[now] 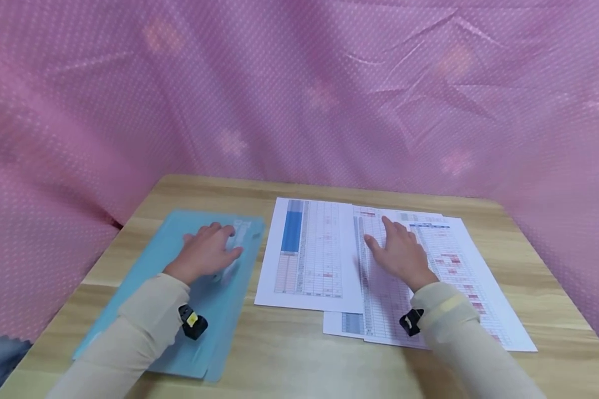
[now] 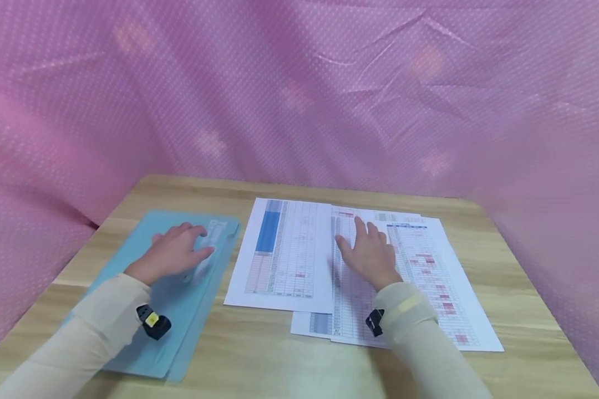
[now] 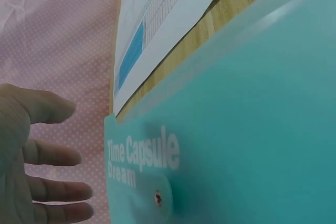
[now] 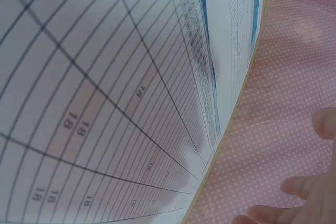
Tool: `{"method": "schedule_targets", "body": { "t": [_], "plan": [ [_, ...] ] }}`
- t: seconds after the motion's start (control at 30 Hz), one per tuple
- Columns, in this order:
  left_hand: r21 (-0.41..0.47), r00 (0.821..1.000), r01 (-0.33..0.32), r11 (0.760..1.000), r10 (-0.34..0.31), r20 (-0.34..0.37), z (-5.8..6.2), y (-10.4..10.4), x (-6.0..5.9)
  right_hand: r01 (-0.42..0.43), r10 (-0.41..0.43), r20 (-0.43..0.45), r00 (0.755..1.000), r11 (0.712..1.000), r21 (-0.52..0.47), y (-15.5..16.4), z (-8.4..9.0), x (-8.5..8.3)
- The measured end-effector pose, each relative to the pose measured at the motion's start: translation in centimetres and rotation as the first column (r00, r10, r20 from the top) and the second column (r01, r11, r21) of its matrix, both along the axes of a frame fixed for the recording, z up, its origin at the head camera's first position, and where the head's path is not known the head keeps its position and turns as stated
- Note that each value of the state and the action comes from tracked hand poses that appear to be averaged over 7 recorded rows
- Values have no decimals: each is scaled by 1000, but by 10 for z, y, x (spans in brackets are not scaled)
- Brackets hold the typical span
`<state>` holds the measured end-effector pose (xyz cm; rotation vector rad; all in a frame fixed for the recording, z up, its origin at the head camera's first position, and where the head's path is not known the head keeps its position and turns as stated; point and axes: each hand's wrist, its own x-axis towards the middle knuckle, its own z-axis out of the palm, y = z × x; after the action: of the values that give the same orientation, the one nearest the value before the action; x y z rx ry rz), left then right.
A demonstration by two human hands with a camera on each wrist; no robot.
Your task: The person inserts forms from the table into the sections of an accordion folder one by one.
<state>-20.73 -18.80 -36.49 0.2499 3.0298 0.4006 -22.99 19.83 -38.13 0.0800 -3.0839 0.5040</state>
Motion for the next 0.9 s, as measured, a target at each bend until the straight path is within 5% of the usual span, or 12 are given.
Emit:
{"method": "schedule_targets", "body": {
  "t": [0.3, 0.53, 0.9],
  "plan": [
    [28, 991, 20, 999, -24, 129, -7, -5, -2, 10, -9, 37, 999, 1000, -24, 1, 2, -2],
    [40, 988, 8, 999, -14, 156, -18, -11, 3, 22, -17, 80, 997, 998, -62, 0, -1, -2],
    [-2, 978, -26, 1000, 26, 207, -20, -1, 9, 40, -29, 138, 990, 997, -72, -1, -2, 2]
  ]
}}
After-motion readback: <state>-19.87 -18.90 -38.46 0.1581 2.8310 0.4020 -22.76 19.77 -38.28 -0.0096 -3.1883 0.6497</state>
